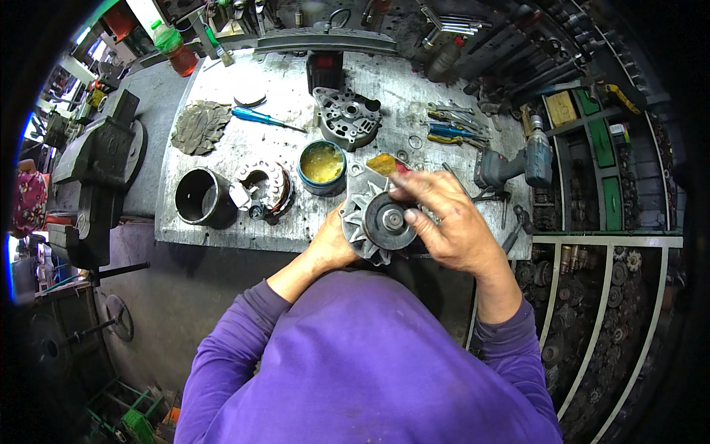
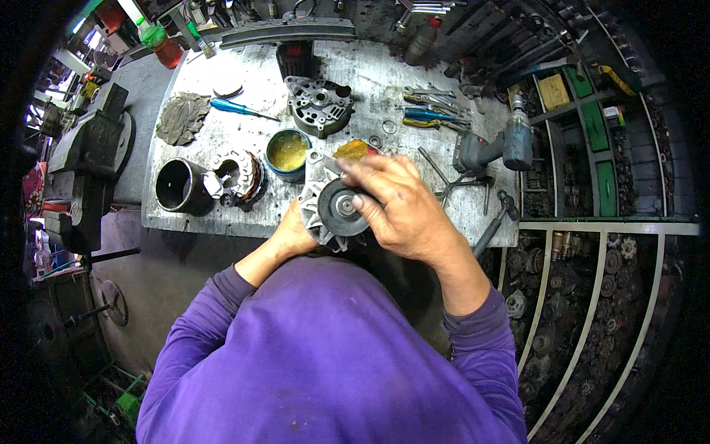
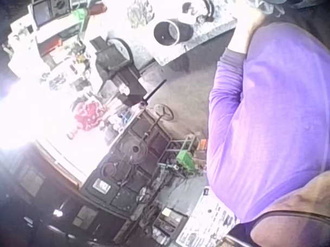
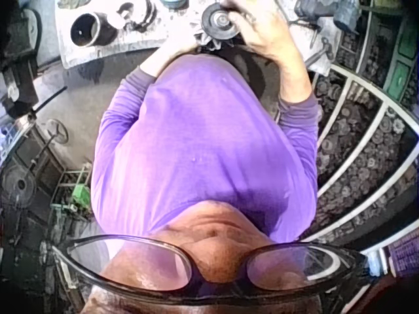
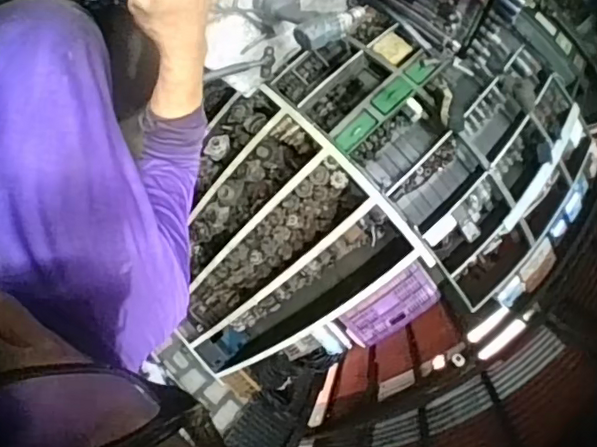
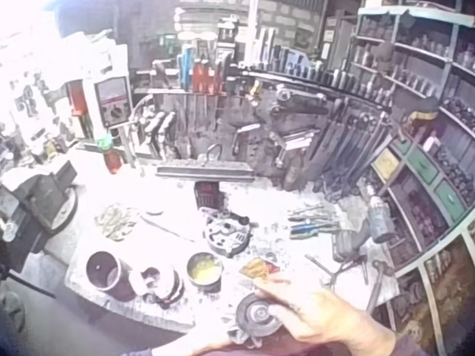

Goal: The person assembles mechanical components on a workbench, using a screwdriver to tighten parts and a power drill to secure a nut. They handle gears, bearings, and a housing, applying grease and wiping parts with a cloth during the process.

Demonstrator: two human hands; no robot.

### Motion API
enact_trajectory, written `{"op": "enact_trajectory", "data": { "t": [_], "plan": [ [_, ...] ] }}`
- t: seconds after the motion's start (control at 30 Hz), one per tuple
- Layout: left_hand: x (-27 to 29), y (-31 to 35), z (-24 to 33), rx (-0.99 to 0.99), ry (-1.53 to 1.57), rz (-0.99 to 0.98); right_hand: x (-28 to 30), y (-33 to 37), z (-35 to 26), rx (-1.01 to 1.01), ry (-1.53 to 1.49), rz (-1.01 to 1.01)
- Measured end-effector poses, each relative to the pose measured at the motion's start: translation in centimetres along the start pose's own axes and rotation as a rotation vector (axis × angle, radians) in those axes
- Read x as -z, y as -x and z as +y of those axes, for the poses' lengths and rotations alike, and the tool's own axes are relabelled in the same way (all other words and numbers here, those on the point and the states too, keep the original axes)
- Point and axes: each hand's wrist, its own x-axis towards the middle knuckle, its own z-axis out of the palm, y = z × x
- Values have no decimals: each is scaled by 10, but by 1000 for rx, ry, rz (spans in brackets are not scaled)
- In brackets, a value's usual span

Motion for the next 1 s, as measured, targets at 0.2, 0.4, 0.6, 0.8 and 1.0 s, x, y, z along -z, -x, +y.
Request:
{"op": "enact_trajectory", "data": {
  "t": [0.2, 0.4, 0.6, 0.8, 1.0],
  "plan": [
    [0, -5, 2, -35, 129, 63, -2, 4, 5, -11, -34, 84],
    [0, -3, 2, 4, 69, 59, -4, 6, 5, -28, -103, 68],
    [-3, -4, -4, -90, -16, 79, -4, 3, -2, 100, 140, 48],
    [-2, -4, -5, -52, -79, 19, -10, -3, -8, 244, 428, -225],
    [-2, -4, -5, -86, -118, 7, -12, -12, -6, 369, 670, -318]
  ]
}}
